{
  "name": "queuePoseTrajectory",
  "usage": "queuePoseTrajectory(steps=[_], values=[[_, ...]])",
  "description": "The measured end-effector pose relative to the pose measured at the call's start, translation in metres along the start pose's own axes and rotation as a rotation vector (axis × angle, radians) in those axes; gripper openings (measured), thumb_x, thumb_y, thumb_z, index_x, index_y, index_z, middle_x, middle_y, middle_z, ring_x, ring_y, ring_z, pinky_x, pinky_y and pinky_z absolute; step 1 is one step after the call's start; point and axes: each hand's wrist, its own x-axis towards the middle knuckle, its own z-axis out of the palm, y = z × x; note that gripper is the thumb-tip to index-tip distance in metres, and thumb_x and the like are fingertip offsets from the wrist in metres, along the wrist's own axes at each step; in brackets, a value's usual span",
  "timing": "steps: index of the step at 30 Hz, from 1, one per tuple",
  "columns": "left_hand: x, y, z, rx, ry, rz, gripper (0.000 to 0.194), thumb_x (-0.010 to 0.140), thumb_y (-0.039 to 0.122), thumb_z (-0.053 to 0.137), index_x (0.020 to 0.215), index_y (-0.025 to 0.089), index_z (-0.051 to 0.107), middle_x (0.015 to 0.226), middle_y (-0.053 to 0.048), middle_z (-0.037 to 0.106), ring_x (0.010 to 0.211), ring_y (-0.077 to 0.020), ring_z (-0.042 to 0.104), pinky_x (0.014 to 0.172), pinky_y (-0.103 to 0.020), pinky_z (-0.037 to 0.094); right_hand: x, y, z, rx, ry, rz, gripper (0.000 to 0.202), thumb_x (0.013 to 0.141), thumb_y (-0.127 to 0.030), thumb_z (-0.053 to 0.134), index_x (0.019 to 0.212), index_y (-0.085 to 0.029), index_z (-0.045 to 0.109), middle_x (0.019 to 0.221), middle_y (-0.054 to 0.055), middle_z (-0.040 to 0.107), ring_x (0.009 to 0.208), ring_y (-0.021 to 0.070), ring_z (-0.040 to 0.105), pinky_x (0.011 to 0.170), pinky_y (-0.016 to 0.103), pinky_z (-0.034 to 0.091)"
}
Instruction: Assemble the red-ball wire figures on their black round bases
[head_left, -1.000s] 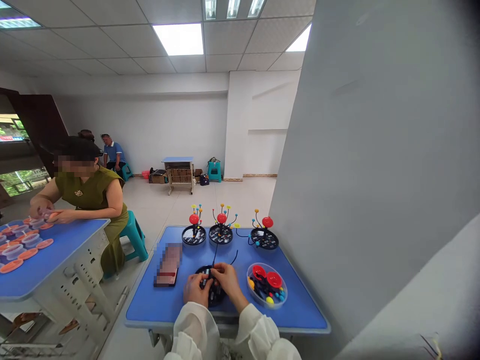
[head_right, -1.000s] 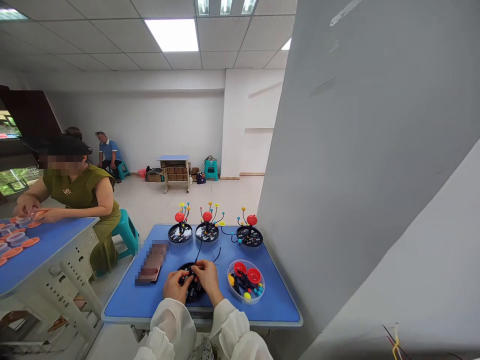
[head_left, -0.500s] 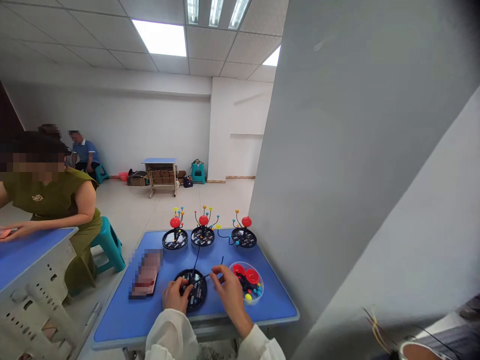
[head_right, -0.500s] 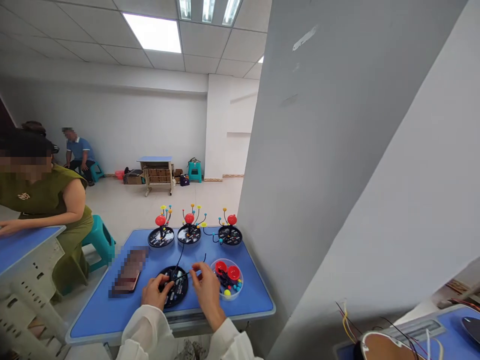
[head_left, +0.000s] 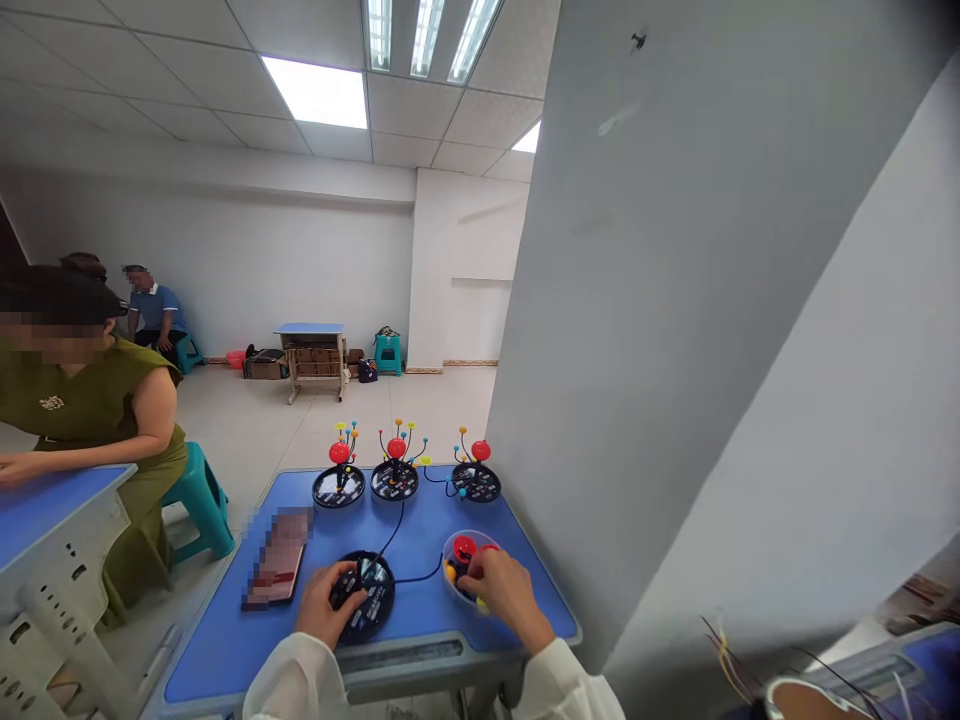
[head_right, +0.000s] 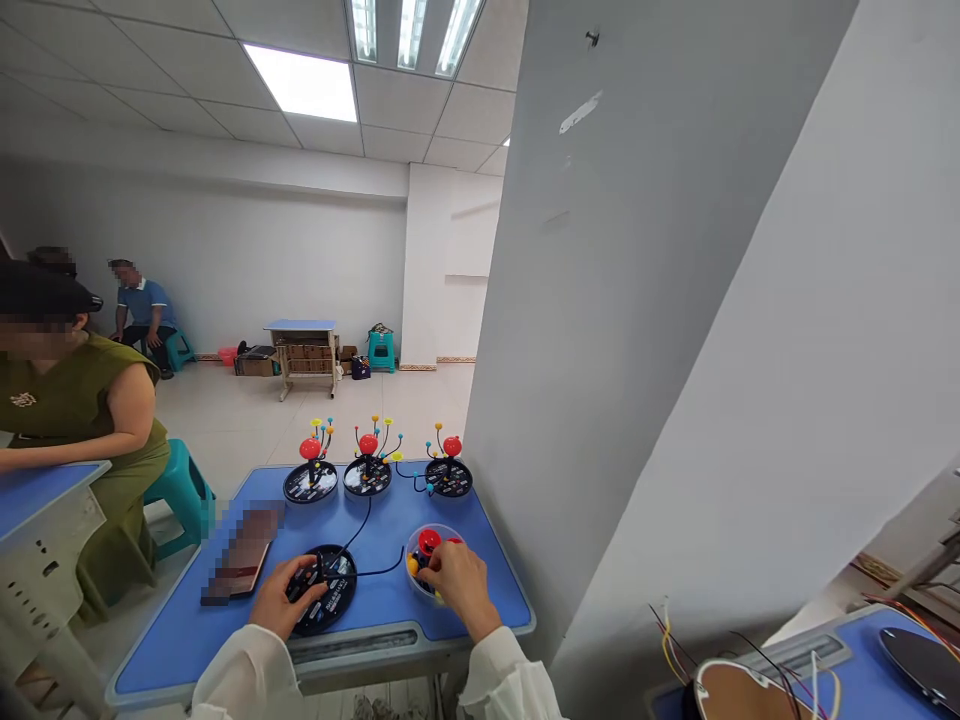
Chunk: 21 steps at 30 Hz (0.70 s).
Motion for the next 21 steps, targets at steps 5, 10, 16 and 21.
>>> queuePoseTrajectory(steps=[5, 10, 16, 21], values=[[-0.019, 0.0, -0.013, 0.052, 0.166, 0.016, 0.04, 0.077, 0.058, 0.057, 0.096, 0.026, 0.069, 0.098, -0.009, 0.077, 0.1, -0.0338, 0.07, 0.098, -0.05, 0.049, 0.004, -0.004, 0.004, -0.025, -0.041, -0.002, 0.024, 0.059, -0.018, 0.071, 0.038, -0.024, 0.06, 0.046, -0.001, 0.057, 0.054, 0.0162, 0.056, 0.054, 0.028, 0.025], [-0.055, 0.012, -0.014, 0.058, 0.368, 0.054, 0.035, 0.085, 0.059, 0.051, 0.087, 0.028, 0.069, 0.087, -0.008, 0.078, 0.087, -0.0307, 0.071, 0.089, -0.045, 0.05, 0.001, -0.003, -0.007, 0.035, -0.053, -0.012, 0.025, 0.066, -0.019, 0.066, 0.043, -0.023, 0.056, 0.049, -0.001, 0.056, 0.055, 0.017, 0.056, 0.055, 0.028, 0.029], [-0.098, 0.063, 0.029, -0.448, -0.004, -0.074, 0.042, 0.08, 0.064, 0.061, 0.075, 0.025, 0.075, 0.067, -0.003, 0.073, 0.062, -0.0194, 0.066, 0.063, -0.028, 0.053, -0.028, -0.015, -0.016, 0.229, -0.118, -0.071, 0.026, 0.093, -0.033, 0.038, 0.079, -0.024, 0.058, 0.069, -0.001, 0.067, 0.049, 0.0138, 0.057, 0.052, 0.024, 0.04], [-0.11, 0.093, 0.052, -0.986, -0.272, -0.364, 0.054, 0.062, 0.065, 0.079, 0.099, 0.026, 0.079, 0.087, -0.007, 0.08, 0.067, -0.0188, 0.07, 0.066, -0.029, 0.055, -0.077, -0.026, -0.006, 0.398, -0.347, -0.27, 0.014, 0.089, -0.03, 0.05, 0.081, -0.023, 0.059, 0.064, -0.003, 0.066, 0.056, 0.0136, 0.057, 0.055, 0.022, 0.041]])
